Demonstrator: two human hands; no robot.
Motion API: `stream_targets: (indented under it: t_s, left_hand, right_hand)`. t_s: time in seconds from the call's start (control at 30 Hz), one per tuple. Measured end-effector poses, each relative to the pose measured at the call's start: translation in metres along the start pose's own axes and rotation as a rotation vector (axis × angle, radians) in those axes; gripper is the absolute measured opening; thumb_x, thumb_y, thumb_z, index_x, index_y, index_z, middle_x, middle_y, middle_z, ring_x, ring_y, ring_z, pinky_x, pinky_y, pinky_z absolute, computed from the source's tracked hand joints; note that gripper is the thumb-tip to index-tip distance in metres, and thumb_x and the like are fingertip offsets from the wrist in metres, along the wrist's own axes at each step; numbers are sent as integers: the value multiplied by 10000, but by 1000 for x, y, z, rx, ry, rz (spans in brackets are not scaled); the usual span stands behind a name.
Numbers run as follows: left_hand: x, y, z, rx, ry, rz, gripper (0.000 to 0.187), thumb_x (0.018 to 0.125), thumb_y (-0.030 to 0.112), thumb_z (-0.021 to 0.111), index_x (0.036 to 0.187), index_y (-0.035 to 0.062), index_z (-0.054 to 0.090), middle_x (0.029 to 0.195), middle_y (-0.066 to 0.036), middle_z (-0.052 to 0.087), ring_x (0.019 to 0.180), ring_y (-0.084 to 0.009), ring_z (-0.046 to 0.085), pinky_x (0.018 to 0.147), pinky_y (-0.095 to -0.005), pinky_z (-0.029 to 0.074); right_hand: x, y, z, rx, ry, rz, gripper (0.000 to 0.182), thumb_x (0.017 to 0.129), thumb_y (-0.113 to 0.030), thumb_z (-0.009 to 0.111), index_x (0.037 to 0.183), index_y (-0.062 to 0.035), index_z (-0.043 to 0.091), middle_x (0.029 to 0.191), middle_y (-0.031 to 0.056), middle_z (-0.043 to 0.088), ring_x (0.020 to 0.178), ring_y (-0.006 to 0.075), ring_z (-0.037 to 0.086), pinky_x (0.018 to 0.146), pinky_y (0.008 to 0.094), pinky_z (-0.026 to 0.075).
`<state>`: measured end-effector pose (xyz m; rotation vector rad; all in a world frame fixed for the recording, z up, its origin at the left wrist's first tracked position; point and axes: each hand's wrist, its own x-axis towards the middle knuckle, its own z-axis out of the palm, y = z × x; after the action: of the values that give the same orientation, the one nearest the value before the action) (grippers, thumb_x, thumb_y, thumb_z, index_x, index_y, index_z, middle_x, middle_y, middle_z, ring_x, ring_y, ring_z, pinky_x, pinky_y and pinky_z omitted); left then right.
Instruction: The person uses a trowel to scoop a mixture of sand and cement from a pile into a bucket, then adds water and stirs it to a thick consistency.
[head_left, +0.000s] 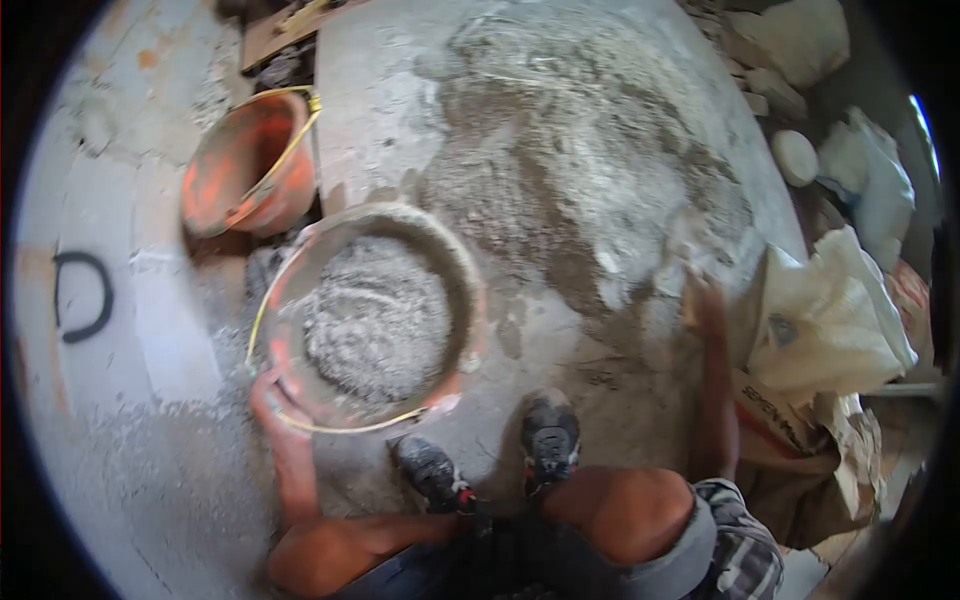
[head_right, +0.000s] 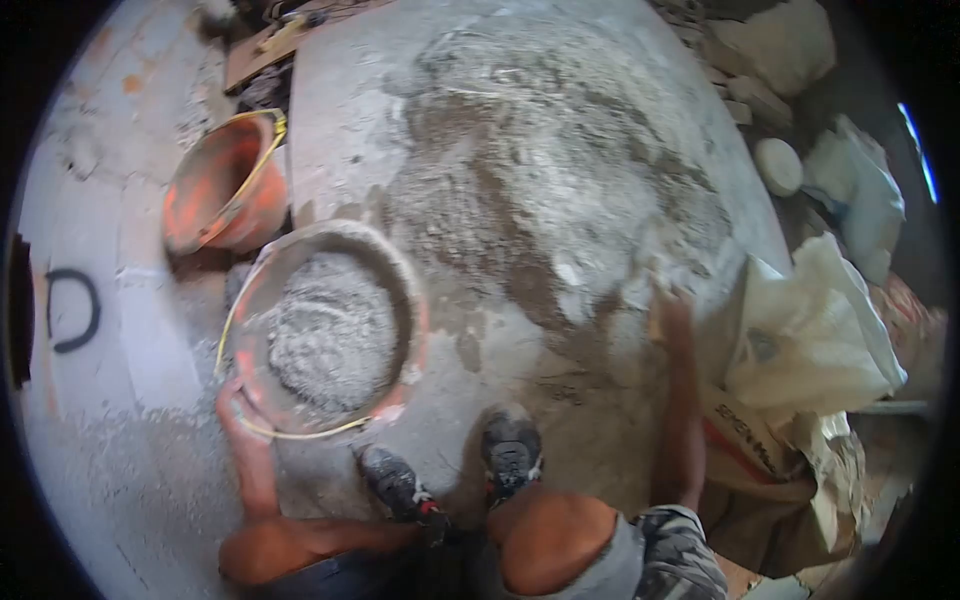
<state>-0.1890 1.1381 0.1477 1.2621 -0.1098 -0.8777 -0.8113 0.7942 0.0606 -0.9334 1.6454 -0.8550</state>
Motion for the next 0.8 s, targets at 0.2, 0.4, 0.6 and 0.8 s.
stream_targets:
  t_s: [0.2, 0.4, 0.6, 0.8]
  left_hand:
    - [-15, 23, 54, 17, 78, -100, 493, 813, 296, 574, 1219, 19, 542, 1171, -83, 576, 1091, -219, 546, 968, -339, 419]
    - [-14, 19, 52, 6, 134, -104, 507, 803, 282, 584, 1228, 10, 533, 1108, -81, 597, 1032, -220, 573, 929, -336, 439]
    - [-13, 15, 50, -7, 163, -79, 437, 805, 267, 572, 1164, 19, 558, 1079, -81, 594, 1018, -220, 570, 915, -344, 438]
    - [-17, 19, 62, -7, 182, -69, 404, 809, 247, 552, 1136, 10, 568, 1068, -93, 594, 1011, -237, 570, 918, -353, 432]
  right_hand:
    - [22, -80, 131, -139, -236, 11, 332, 906, -373, 654, 1044, -71, 638, 704, 7, 558, 550, 113, 546, 422, 268, 428]
    - [58, -109, 190, -131, -378, -30, 297, 918, -369, 645, 932, -72, 645, 709, 3, 546, 565, 111, 532, 454, 284, 448]
    - [59, -95, 177, -36, -411, 6, 308, 903, -362, 672, 944, -60, 623, 722, 4, 549, 566, 115, 540, 431, 280, 449]
    - [24, -106, 159, 109, -506, 10, 277, 911, -339, 670, 962, -76, 599, 737, 8, 546, 548, 94, 526, 414, 247, 427]
